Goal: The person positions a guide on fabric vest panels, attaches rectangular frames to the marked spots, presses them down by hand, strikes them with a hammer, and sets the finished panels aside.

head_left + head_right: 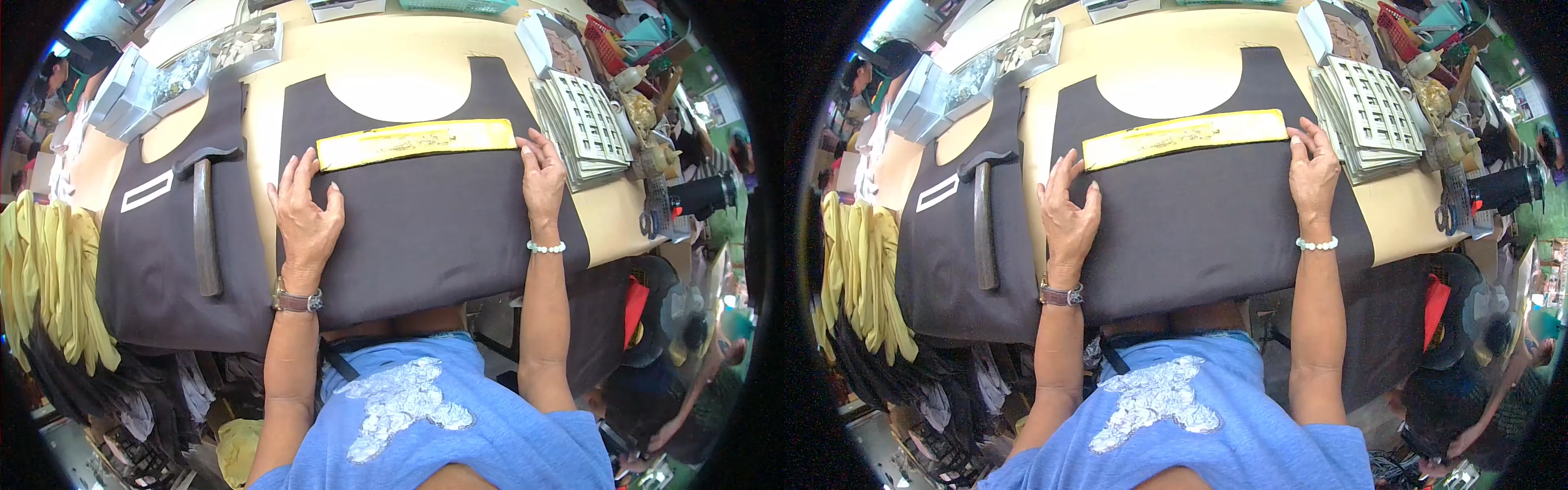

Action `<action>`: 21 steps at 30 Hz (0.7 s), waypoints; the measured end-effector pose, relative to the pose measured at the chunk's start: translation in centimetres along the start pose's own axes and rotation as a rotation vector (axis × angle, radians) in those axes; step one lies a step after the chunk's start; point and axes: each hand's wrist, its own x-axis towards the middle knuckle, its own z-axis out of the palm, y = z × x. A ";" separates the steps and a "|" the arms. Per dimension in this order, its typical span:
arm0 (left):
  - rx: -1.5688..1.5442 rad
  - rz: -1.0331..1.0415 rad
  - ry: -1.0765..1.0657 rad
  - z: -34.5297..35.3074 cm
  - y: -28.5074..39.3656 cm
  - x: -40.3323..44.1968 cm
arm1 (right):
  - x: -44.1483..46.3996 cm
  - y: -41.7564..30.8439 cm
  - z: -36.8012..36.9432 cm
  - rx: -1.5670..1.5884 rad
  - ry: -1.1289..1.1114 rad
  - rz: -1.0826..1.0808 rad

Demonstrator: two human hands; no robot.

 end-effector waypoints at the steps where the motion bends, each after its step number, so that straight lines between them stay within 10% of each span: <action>1: 0.014 0.006 0.000 0.0 -0.1 0.0 | 0.0 0.0 0.0 -0.028 -0.001 -0.009; 21: 0.227 0.148 -0.063 0.1 0.0 -0.5 | -2.1 0.6 -1.3 -0.588 -0.203 -0.461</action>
